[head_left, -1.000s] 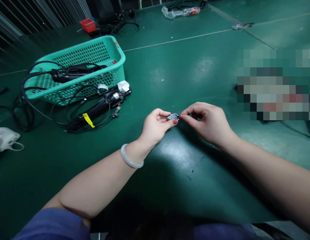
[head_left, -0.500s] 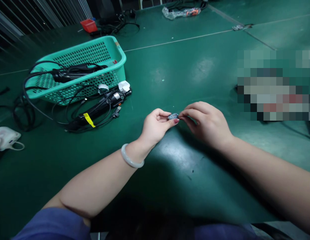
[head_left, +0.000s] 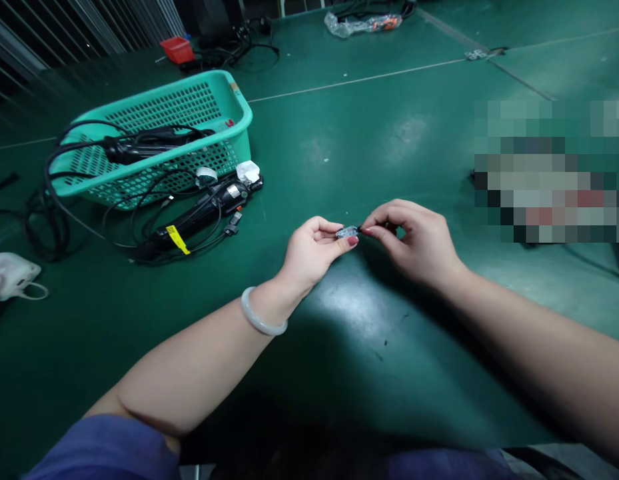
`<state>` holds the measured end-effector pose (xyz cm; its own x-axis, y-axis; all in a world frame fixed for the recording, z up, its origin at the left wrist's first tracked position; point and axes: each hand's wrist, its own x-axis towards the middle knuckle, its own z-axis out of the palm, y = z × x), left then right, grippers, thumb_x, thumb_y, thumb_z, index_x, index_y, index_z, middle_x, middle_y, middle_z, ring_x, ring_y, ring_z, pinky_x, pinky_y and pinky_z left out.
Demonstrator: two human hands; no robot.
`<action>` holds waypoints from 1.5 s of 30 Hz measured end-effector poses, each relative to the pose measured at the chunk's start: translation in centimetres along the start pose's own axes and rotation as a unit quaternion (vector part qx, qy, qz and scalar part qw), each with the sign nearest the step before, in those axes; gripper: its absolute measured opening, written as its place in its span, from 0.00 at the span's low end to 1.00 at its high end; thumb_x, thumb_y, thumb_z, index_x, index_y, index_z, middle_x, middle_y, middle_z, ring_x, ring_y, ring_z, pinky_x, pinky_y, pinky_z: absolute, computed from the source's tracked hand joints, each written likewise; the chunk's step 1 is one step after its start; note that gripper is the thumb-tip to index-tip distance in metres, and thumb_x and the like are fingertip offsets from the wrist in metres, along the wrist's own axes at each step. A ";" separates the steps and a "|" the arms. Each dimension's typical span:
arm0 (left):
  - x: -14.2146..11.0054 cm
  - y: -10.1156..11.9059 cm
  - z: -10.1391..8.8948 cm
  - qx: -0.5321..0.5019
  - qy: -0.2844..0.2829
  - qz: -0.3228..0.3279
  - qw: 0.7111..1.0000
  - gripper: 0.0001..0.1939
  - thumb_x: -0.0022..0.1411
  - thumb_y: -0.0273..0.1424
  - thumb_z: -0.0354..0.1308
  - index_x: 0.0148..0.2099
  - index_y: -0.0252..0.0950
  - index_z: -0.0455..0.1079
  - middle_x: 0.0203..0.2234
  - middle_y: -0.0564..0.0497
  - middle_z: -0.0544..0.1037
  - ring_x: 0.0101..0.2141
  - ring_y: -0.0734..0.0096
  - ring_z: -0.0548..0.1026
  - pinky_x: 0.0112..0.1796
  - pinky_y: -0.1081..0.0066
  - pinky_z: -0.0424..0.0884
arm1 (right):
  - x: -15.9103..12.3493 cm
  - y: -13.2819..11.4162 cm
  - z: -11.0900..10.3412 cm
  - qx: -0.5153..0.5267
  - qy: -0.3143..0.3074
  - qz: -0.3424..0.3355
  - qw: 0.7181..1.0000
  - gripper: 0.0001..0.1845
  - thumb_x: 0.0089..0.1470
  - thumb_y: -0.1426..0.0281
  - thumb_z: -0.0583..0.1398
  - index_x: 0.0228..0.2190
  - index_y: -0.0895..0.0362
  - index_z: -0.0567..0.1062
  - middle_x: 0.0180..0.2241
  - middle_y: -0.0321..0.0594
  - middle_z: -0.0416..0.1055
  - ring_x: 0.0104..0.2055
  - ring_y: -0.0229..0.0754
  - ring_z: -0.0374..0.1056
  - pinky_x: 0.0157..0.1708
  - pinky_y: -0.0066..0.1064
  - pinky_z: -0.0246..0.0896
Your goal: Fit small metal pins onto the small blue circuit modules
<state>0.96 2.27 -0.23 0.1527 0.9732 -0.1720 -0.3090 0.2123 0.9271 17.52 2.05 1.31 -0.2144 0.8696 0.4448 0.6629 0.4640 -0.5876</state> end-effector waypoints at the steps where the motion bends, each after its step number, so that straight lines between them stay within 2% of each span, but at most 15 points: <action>1: 0.0 0.0 0.0 0.001 0.000 0.000 1.000 0.19 0.38 0.29 0.72 0.31 0.33 0.66 0.27 0.53 0.79 0.31 0.76 0.77 0.43 0.67 0.71 | 0.0 0.0 0.0 -0.001 -0.001 0.001 1.000 0.07 0.54 0.71 0.58 0.25 0.52 0.72 0.29 0.39 0.73 0.31 0.41 0.68 0.30 0.34 0.62; 4: 0.0 -0.1 0.1 0.007 -0.002 0.000 1.000 0.19 0.37 0.28 0.72 0.31 0.33 0.66 0.26 0.53 0.78 0.31 0.76 0.77 0.44 0.66 0.70 | 0.0 0.1 -0.1 -0.004 -0.005 0.000 1.000 0.06 0.53 0.71 0.59 0.25 0.52 0.72 0.28 0.38 0.73 0.30 0.41 0.67 0.30 0.34 0.63; 8: 0.1 -0.2 0.0 0.016 -0.007 -0.001 1.000 0.20 0.36 0.28 0.72 0.31 0.33 0.66 0.27 0.54 0.78 0.31 0.75 0.77 0.44 0.65 0.70 | 0.0 0.2 0.0 0.015 -0.007 0.002 1.000 0.05 0.53 0.71 0.59 0.26 0.52 0.73 0.32 0.38 0.76 0.35 0.43 0.71 0.35 0.36 0.66; 12: 0.1 -0.2 0.0 0.022 -0.003 0.000 1.000 0.19 0.36 0.27 0.72 0.30 0.33 0.66 0.27 0.54 0.78 0.31 0.75 0.77 0.45 0.63 0.70 | -0.2 0.2 0.1 0.028 -0.027 0.031 0.999 0.04 0.52 0.68 0.60 0.27 0.51 0.76 0.32 0.36 0.78 0.35 0.44 0.73 0.37 0.37 0.68; 15: 0.1 -0.2 0.0 0.025 0.001 0.002 1.000 0.18 0.38 0.27 0.71 0.31 0.33 0.66 0.27 0.53 0.78 0.31 0.74 0.77 0.45 0.63 0.70 | -0.2 0.3 0.1 0.043 -0.018 0.048 0.998 0.05 0.52 0.67 0.60 0.28 0.50 0.77 0.31 0.35 0.78 0.34 0.44 0.74 0.36 0.37 0.69; 19: 0.3 -0.3 -0.1 0.019 0.038 0.021 0.999 0.16 0.42 0.27 0.70 0.32 0.33 0.66 0.28 0.52 0.78 0.33 0.74 0.77 0.46 0.65 0.70 | -0.1 0.7 0.1 0.024 -0.009 0.056 0.998 0.04 0.50 0.70 0.61 0.29 0.51 0.78 0.31 0.36 0.78 0.32 0.43 0.73 0.35 0.36 0.69; 22: 0.5 -0.3 -0.2 0.009 0.085 0.049 0.995 0.14 0.46 0.26 0.67 0.34 0.33 0.66 0.30 0.51 0.78 0.35 0.75 0.77 0.47 0.67 0.69 | -0.2 0.9 0.4 -0.023 -0.059 0.012 0.998 0.04 0.50 0.70 0.62 0.30 0.51 0.79 0.32 0.37 0.78 0.35 0.44 0.71 0.38 0.38 0.68; 25: 0.5 -0.3 -0.3 0.005 0.109 0.063 0.992 0.13 0.48 0.25 0.65 0.35 0.33 0.65 0.30 0.51 0.78 0.36 0.74 0.78 0.47 0.67 0.69 | -0.3 0.7 1.3 -0.074 -0.113 -0.046 0.990 0.08 0.52 0.68 0.62 0.36 0.54 0.79 0.36 0.42 0.77 0.39 0.47 0.68 0.43 0.41 0.65; 28: 0.7 -0.4 -0.5 -0.002 0.127 0.074 0.989 0.13 0.50 0.25 0.64 0.37 0.34 0.64 0.31 0.52 0.77 0.37 0.74 0.78 0.48 0.66 0.69 | -0.4 0.3 2.3 -0.116 -0.132 -0.070 0.982 0.16 0.54 0.67 0.60 0.44 0.58 0.78 0.40 0.46 0.75 0.41 0.48 0.65 0.44 0.41 0.64; 31: 0.9 -0.6 -0.6 -0.008 0.146 0.089 0.985 0.13 0.50 0.25 0.64 0.38 0.34 0.63 0.31 0.51 0.77 0.37 0.74 0.78 0.48 0.66 0.69 | -0.2 0.0 3.1 -0.139 -0.134 -0.081 0.978 0.18 0.56 0.66 0.58 0.48 0.55 0.75 0.46 0.46 0.72 0.45 0.51 0.62 0.45 0.44 0.61; 35: 1.1 -0.7 -0.7 0.004 0.146 0.097 0.985 0.13 0.50 0.24 0.64 0.37 0.33 0.64 0.32 0.51 0.77 0.37 0.73 0.78 0.48 0.65 0.70 | 0.0 0.4 3.9 -0.123 -0.123 -0.080 0.981 0.13 0.57 0.67 0.57 0.42 0.51 0.79 0.43 0.42 0.74 0.44 0.49 0.61 0.44 0.43 0.58; 40: 0.9 -0.5 -0.5 0.023 0.125 0.090 0.988 0.13 0.48 0.24 0.64 0.35 0.33 0.64 0.30 0.50 0.77 0.35 0.72 0.78 0.46 0.64 0.71 | 0.1 0.9 4.2 -0.058 -0.100 -0.064 0.991 0.08 0.55 0.70 0.60 0.31 0.56 0.80 0.35 0.41 0.77 0.36 0.44 0.64 0.41 0.37 0.61; 43: 0.8 -0.5 -0.5 0.030 0.113 0.080 0.990 0.13 0.47 0.24 0.65 0.34 0.33 0.65 0.30 0.51 0.78 0.34 0.73 0.78 0.45 0.65 0.71 | 0.0 0.7 3.8 -0.057 -0.099 -0.066 0.991 0.08 0.54 0.72 0.59 0.29 0.57 0.79 0.32 0.42 0.77 0.35 0.44 0.66 0.41 0.37 0.63; 45: 0.7 -0.5 -0.5 0.033 0.107 0.076 0.991 0.13 0.46 0.25 0.66 0.34 0.34 0.66 0.29 0.52 0.78 0.34 0.73 0.78 0.44 0.65 0.71 | 0.0 0.5 3.3 -0.052 -0.065 -0.051 0.995 0.08 0.55 0.73 0.58 0.30 0.57 0.78 0.31 0.41 0.77 0.35 0.44 0.68 0.40 0.37 0.64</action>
<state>0.74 2.94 -0.96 -0.0953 0.9914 -0.0893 -0.2492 0.0631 0.9664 15.51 2.83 -1.19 -0.3718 0.8363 0.4030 0.7015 0.5374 -0.4681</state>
